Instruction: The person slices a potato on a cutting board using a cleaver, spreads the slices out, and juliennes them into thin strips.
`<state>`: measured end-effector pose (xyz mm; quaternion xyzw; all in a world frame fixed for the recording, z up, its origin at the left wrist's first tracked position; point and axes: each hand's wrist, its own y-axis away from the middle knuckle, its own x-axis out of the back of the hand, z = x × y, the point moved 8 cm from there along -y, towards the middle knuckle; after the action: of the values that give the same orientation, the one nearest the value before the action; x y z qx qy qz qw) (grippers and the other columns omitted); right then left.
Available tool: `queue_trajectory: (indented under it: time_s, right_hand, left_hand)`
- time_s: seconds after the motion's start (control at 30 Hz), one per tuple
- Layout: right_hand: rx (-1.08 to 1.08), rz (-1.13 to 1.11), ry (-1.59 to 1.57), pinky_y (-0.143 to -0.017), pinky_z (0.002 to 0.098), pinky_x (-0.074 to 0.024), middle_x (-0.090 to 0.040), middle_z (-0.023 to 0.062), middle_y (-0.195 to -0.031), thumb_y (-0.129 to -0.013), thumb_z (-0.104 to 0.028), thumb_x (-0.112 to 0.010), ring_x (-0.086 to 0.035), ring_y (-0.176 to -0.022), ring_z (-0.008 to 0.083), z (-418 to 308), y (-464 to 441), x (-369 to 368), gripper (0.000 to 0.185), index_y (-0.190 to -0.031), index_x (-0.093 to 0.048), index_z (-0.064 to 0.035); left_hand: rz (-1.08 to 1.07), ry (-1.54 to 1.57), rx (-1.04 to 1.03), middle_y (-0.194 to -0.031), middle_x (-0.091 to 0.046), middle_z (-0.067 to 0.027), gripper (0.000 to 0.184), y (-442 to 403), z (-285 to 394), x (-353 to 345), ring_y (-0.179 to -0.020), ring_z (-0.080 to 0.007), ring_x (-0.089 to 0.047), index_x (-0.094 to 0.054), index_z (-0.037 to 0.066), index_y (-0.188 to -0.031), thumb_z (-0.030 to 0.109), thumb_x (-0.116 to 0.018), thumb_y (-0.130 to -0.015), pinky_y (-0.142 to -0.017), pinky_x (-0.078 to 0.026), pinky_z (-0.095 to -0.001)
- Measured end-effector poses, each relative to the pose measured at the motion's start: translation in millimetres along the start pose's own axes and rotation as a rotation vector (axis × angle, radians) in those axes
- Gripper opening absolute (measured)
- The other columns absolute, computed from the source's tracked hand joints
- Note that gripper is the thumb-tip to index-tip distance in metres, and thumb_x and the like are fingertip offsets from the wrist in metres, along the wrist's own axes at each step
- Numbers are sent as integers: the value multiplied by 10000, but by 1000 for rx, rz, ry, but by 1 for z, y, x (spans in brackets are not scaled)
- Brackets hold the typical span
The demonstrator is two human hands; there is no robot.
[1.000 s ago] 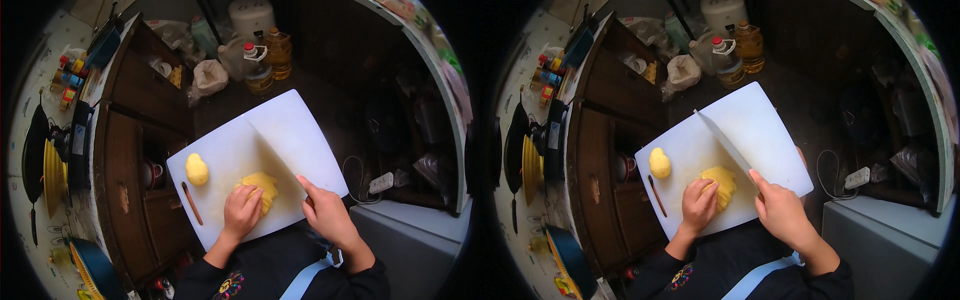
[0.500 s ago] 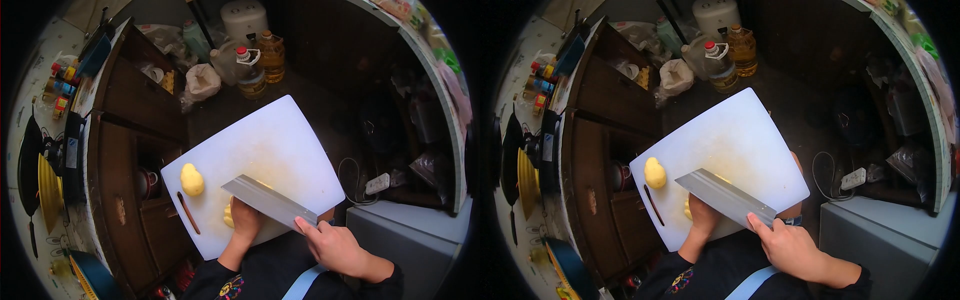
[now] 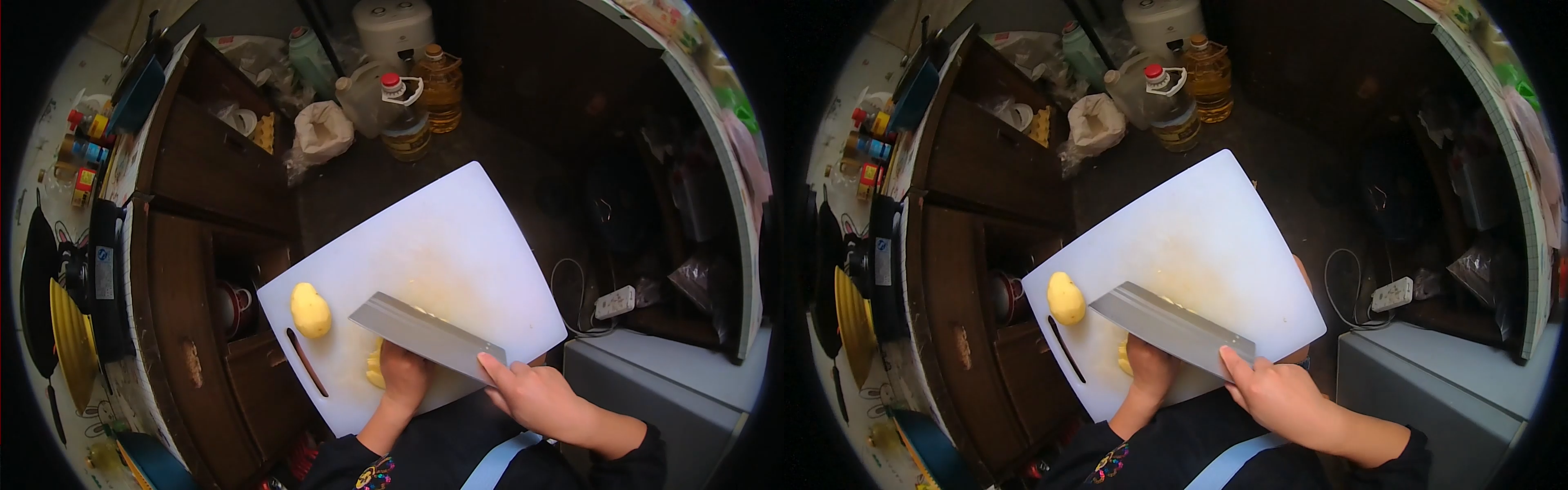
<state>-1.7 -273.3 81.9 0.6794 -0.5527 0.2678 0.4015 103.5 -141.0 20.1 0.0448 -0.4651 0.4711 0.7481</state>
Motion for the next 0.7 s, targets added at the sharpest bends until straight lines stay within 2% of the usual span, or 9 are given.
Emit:
queue_trajectory:
  time_s: [0.33,0.43,0.53,0.63,0.7]
  right_hand:
    - [-25,70,-85,-525,430,-521,-609,154,-685,-888,-240,-631,-630,-567,336,3,-13,5,449,-1297,-544,-75]
    - [-57,75,-100,-531,428,-523,-615,153,-705,-886,-241,-639,-634,-579,336,9,1,10,440,-1290,-551,-93]
    - [-79,84,-83,-524,420,-522,-613,152,-720,-886,-247,-645,-634,-578,329,8,19,14,435,-1286,-552,-101]
    - [-86,39,-55,-511,408,-519,-609,151,-725,-890,-255,-646,-631,-569,319,5,34,20,439,-1288,-548,-99]
    - [-86,8,-38,-503,400,-517,-605,151,-724,-893,-259,-646,-629,-561,313,2,42,22,443,-1291,-544,-94]
  left_hand:
    - [77,-9,0,-940,-659,-202,244,-7,11,11,-890,-411,-624,-683,-19,-923,-9,-700,-680,-780,-524,-445]
    - [78,-25,-14,-896,-617,-182,199,-9,11,11,-816,-388,-586,-675,-17,-891,-3,-694,-693,-714,-492,-462]
    - [70,-47,-9,-882,-608,-178,160,-8,12,11,-824,-384,-584,-673,-12,-861,-11,-686,-701,-701,-490,-461]
    - [95,-54,-39,-906,-611,-166,191,-7,12,11,-833,-377,-587,-668,5,-901,12,-696,-713,-702,-496,-450]
    - [82,-4,56,-928,-614,-159,234,-4,6,8,-842,-373,-590,-661,20,-946,32,-709,-718,-707,-501,-439]
